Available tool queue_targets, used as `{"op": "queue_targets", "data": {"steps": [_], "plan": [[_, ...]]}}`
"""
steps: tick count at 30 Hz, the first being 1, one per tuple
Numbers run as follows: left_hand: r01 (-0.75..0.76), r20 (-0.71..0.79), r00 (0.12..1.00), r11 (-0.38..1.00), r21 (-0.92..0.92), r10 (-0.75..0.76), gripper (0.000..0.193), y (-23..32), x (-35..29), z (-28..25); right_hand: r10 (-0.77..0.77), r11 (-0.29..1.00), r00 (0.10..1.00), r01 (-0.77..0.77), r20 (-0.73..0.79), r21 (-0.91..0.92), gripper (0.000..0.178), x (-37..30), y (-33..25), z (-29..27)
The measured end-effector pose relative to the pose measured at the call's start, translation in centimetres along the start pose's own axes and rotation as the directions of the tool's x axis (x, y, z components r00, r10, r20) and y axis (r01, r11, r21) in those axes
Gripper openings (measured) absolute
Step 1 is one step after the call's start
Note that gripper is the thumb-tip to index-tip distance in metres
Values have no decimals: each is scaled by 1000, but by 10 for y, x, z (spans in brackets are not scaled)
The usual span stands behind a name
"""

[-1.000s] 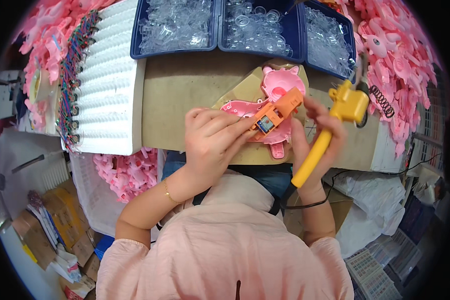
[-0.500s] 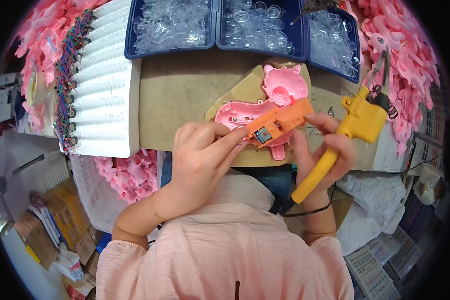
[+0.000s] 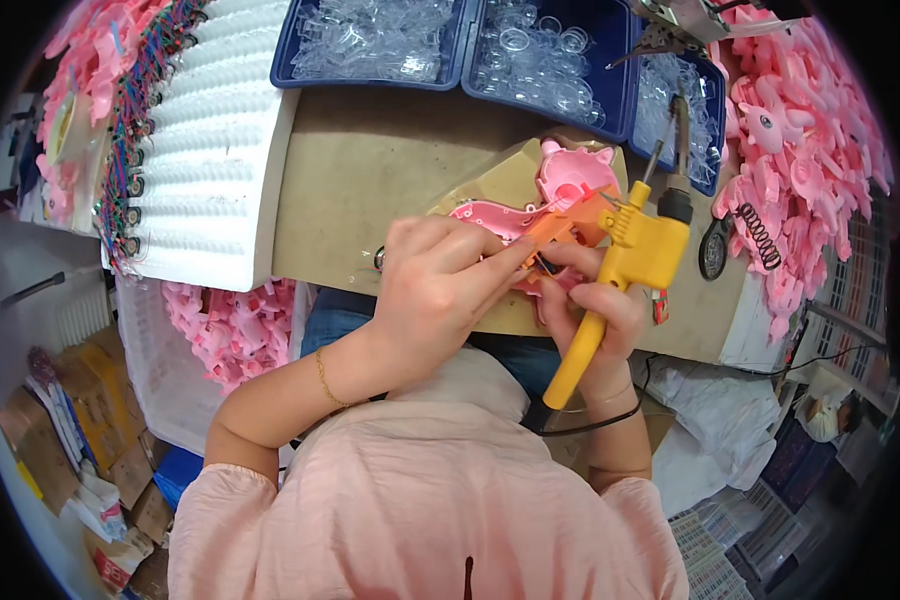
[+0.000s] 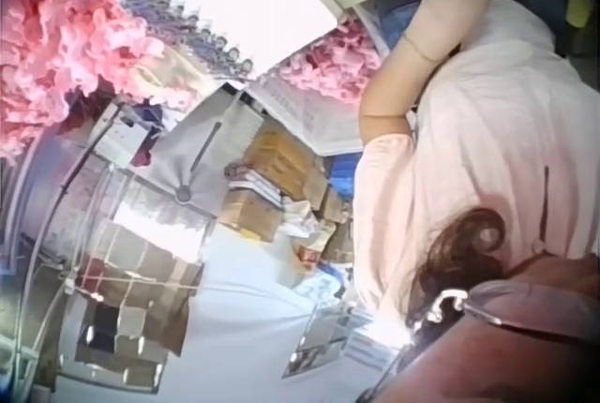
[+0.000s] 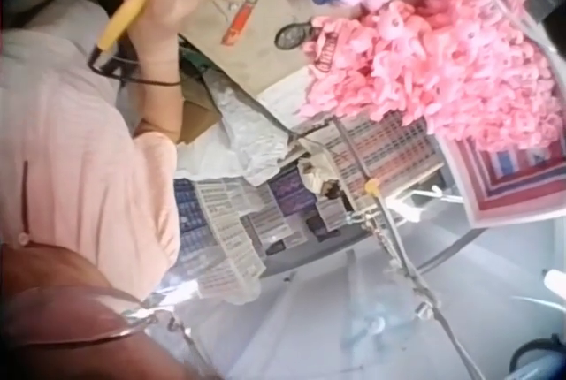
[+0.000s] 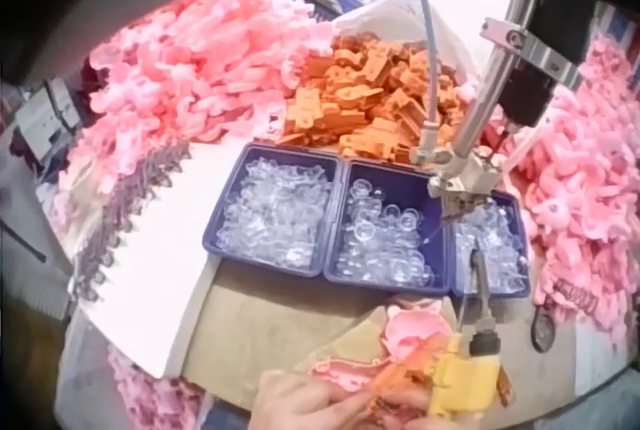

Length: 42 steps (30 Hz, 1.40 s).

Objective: Assemble a toy pony by installing electronic components and gluing the shell components together.

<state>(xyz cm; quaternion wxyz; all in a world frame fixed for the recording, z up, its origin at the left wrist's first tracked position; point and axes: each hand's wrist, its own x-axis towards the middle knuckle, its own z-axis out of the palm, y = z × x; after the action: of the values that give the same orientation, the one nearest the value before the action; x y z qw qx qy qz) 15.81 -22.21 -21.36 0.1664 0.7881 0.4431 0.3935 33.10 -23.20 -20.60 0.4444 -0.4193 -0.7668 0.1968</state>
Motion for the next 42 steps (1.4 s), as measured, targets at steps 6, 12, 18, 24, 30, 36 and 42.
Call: {"op": "queue_targets", "data": {"steps": [6, 12, 18, 24, 30, 36, 42], "plan": [[-1, 12, 1000, 1000, 6, 1, 28, 3, 2, -2, -83, 996, 996, 82, 32, 42, 42, 9, 2, -4], [5, 28, 1000, 1000, 10, -5, 29, 3, 3, -2, 20, 999, 998, -18, 60, -31, 41, -4, 0, -6], [1, 41, 999, 1000, 21, -2, 29, 2, 3, -4, 8, 998, 994, -1, 111, -65, 41, 6, -5, -8], [-29, 14, 999, 999, 14, 29, 30, 0, 1, 0, -86, 989, 993, 94, 81, -111, 41, 4, 2, -6], [-20, 32, 999, 1000, 17, 20, 28, 2, 4, -3, -48, 992, 997, 55, 60, -114, 42, -2, 1, -6], [15, 149, 989, 1000, 26, -18, 28, 7, 3, -18, -6, 1000, 1000, 6, -6, -15, 44, -5, 0, -6], [77, 222, 972, 997, -11, -73, 23, 3, 3, -31, 43, 998, 985, -50, -169, -35, 32, -17, -14, -19]]}}
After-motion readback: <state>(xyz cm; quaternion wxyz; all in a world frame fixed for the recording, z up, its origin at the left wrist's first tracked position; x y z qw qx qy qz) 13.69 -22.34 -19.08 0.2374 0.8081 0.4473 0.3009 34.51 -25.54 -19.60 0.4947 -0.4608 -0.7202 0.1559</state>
